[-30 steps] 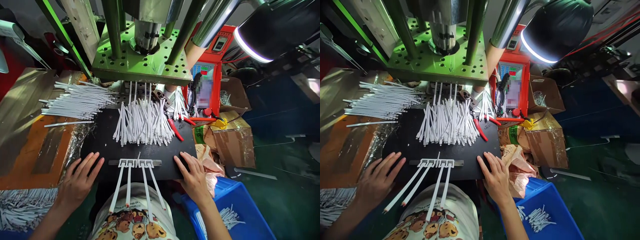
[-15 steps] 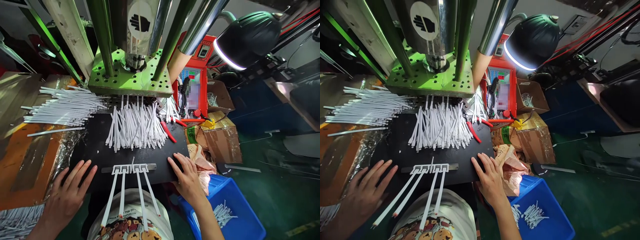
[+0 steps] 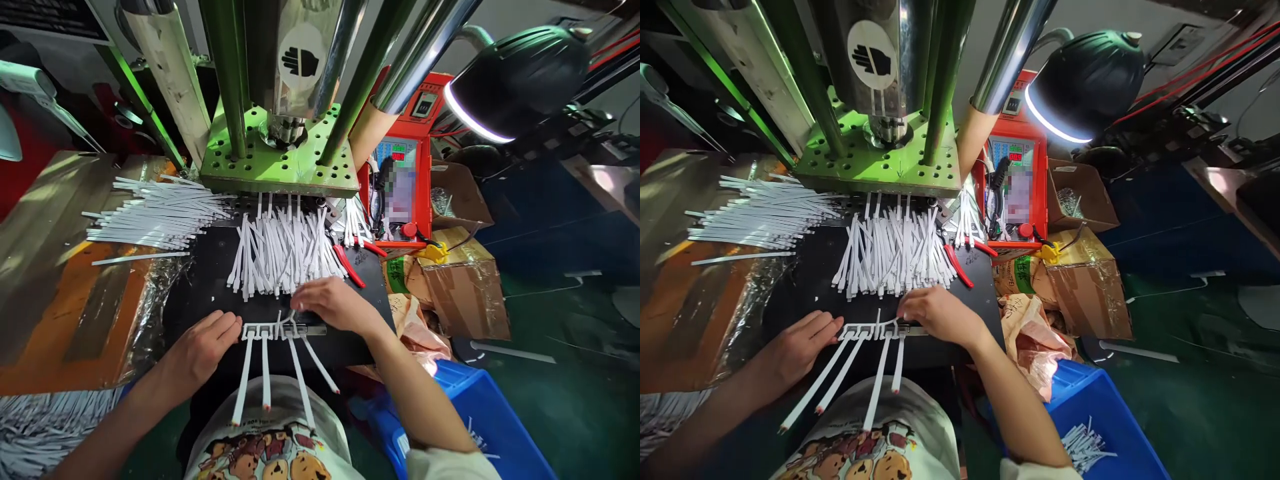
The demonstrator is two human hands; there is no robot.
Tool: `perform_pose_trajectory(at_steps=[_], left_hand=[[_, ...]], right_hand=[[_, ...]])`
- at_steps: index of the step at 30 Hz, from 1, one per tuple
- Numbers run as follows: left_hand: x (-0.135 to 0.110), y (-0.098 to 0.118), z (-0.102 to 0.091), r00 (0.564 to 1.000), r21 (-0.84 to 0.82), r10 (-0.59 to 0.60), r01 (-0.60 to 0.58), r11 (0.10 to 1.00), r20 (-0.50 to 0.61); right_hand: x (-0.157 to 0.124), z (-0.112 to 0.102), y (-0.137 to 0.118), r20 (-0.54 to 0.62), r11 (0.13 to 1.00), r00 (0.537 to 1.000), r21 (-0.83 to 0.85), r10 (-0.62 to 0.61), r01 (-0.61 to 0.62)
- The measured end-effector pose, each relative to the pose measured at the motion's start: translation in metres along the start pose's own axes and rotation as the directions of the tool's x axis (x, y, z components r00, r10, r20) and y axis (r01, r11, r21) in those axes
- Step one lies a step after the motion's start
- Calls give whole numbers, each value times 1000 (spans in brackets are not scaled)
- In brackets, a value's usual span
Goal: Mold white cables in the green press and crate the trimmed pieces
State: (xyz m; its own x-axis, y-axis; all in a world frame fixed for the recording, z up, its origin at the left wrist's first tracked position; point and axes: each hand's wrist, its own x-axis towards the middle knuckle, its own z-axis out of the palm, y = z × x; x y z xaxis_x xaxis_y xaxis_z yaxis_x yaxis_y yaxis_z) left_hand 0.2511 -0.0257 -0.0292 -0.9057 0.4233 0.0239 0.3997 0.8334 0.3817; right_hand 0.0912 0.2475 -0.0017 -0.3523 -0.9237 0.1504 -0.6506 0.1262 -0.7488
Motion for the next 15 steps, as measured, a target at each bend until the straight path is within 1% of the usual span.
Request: perform_pose_trajectory(at_steps=[1,2,3,5,7,9,11,13,14,15], left_hand=[[0,2,-1,1000,6,-9,9,1000,10],[1,4,-2,1000,12,-21,21,1000,13],[2,7,-3,999,18,-35,34,999,14],[3,11,-6,999,34,-42,42,999,-14],[5,13,-12,998,45,-15,18,999,-60],[7,10,-22,993,24,25,-22,999,-114],[14,5,-37,973,-15,33,-38,999,-229],[26,3,-53,918,0,29,-31,1000,-397],[34,2,-61,888,35,43,-30,999,-459],[43,3,-69,870,79,69,-35,996,-489]], right_hand=[[14,-6,3,-32,1000,999,-14,1,-1],[29,-11,5,-107,999,994,-44,0,-5],[43,-15,5,-201,996,980,-84,-3,-15],[65,-21,3,-366,986,930,-161,-30,-31],[75,-25,-3,-432,975,899,-220,-68,-33],[73,-27,-8,-458,966,886,-254,-71,-54],[64,-27,-12,-492,963,869,-258,-56,-84],[54,-24,-17,-507,958,860,-268,-56,-96],[50,-22,-20,-506,955,860,-282,-64,-95],[47,-21,-23,-504,950,861,-298,-74,-92]])
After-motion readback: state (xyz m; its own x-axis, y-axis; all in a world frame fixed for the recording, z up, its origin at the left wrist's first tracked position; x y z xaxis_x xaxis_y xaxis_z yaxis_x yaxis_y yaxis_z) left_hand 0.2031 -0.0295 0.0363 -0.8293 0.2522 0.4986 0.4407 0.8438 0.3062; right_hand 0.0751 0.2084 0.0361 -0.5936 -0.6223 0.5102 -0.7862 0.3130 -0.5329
